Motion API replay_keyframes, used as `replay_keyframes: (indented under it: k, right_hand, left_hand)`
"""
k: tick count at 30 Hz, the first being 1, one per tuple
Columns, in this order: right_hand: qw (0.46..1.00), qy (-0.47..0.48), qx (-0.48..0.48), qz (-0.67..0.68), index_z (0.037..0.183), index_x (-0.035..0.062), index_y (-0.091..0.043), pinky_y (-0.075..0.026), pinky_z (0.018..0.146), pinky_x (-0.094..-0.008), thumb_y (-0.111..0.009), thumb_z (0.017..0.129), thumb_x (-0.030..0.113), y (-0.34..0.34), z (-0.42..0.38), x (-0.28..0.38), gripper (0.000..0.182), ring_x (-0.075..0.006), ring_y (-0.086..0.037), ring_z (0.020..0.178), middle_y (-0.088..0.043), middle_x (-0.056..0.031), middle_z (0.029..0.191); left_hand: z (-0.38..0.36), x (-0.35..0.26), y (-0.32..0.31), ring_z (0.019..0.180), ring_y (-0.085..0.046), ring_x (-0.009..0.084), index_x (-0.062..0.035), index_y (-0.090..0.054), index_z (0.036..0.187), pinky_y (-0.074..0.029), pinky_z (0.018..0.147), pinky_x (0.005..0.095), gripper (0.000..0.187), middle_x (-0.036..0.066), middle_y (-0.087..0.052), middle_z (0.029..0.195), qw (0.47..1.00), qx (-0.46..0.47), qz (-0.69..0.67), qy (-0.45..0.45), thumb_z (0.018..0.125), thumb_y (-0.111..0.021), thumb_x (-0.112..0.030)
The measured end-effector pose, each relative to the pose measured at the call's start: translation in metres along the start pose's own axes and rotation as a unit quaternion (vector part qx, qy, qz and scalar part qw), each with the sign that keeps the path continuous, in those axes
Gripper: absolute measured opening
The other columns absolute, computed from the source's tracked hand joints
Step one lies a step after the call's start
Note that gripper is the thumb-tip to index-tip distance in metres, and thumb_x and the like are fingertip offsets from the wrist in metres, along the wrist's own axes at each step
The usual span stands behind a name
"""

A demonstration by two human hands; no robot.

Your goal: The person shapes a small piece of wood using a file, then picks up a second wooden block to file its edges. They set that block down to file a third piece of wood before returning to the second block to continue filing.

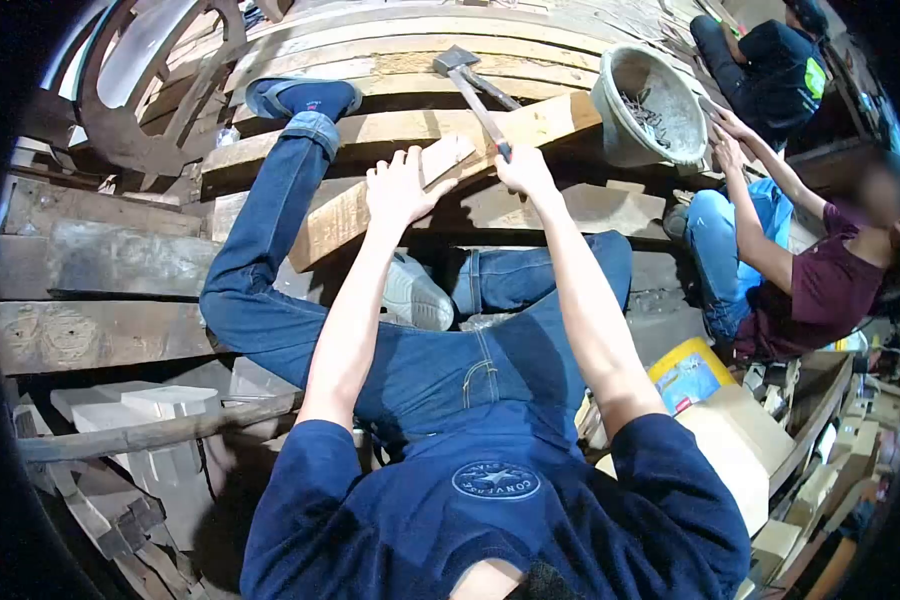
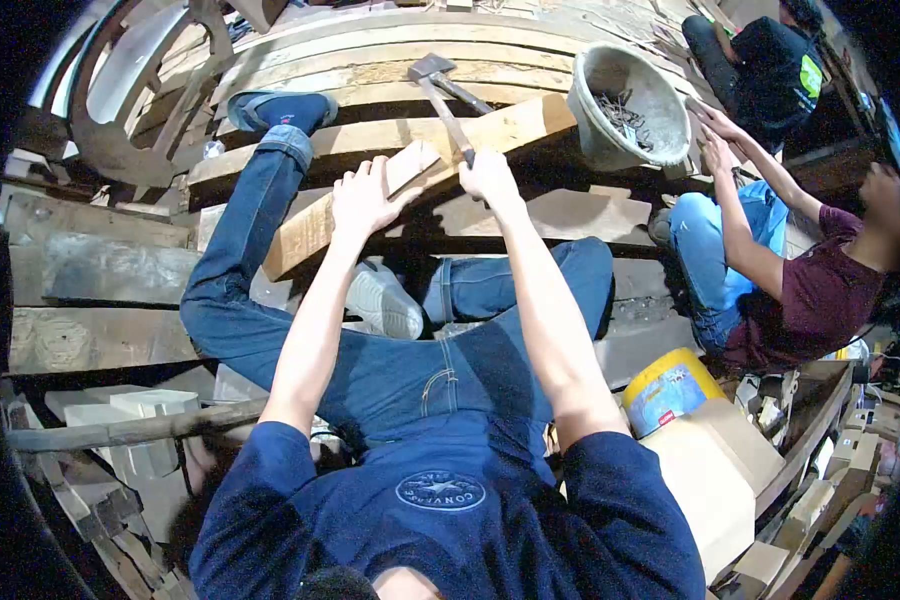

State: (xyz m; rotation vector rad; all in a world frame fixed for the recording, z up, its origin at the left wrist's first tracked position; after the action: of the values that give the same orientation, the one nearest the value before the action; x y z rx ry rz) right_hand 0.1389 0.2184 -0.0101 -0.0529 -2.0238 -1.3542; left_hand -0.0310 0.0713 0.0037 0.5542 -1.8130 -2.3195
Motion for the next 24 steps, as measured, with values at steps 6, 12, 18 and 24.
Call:
replay_keyframes:
  k: [6, 12, 18, 24]
  right_hand:
    - [0.982, 0.097, -0.141, 0.076, 0.108, -0.0013, -0.05, -0.054, 0.064, -0.0542, -0.056, 0.097, 0.018, -0.021, -0.111, 0.003, 0.023, -0.0479, -0.067, 0.073, -0.065, -0.0306, 0.076]
    - [0.977, 0.073, -0.167, 0.114, 0.109, -0.0015, -0.047, -0.054, 0.062, -0.0553, -0.052, 0.099, 0.015, -0.063, -0.136, 0.008, 0.02, -0.0493, -0.066, 0.072, -0.065, -0.0324, 0.078]
    - [0.964, 0.096, -0.225, 0.101, 0.106, -0.0018, -0.05, -0.055, 0.06, -0.0534, -0.054, 0.098, 0.015, -0.043, -0.075, 0.029, 0.019, -0.0473, -0.067, 0.071, -0.066, -0.0313, 0.079]
    - [0.979, 0.102, -0.163, 0.069, 0.111, -0.0025, -0.05, -0.055, 0.065, -0.0553, -0.052, 0.099, 0.015, -0.061, -0.139, 0.026, 0.022, -0.0491, -0.067, 0.075, -0.066, -0.033, 0.081]
  left_hand:
    - [0.002, 0.003, -0.004, 0.097, -0.064, 0.0368, -0.005, -0.057, 0.117, -0.049, 0.084, 0.052, 0.071, 0.016, -0.065, 0.111, 0.999, -0.04, 0.021, -0.007, 0.086, -0.06, -0.069]
    - [-0.002, 0.003, -0.008, 0.094, -0.063, 0.0348, -0.0067, -0.059, 0.124, -0.047, 0.083, 0.0514, 0.074, 0.012, -0.065, 0.111, 0.998, -0.061, 0.02, -0.021, 0.085, -0.06, -0.07]
    - [0.001, 0.003, -0.007, 0.096, -0.063, 0.0351, -0.0074, -0.059, 0.123, -0.046, 0.083, 0.0514, 0.073, 0.013, -0.065, 0.111, 0.999, -0.045, 0.026, -0.013, 0.085, -0.06, -0.07]
    - [-0.007, 0.0, -0.001, 0.091, -0.064, 0.0348, -0.0068, -0.059, 0.124, -0.049, 0.081, 0.0497, 0.072, 0.013, -0.065, 0.108, 0.994, -0.098, 0.023, -0.032, 0.085, -0.062, -0.068]
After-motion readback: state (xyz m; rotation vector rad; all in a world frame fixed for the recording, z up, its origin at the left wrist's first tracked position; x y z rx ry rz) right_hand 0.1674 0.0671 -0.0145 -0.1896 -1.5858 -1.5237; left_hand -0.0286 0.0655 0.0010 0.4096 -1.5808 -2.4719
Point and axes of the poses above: each hand's wrist, its own z-axis towards the middle knuckle, its own y-axis out of the back of the hand, x = y × z, the point moved 7 cm from there along z, towards the middle knuckle
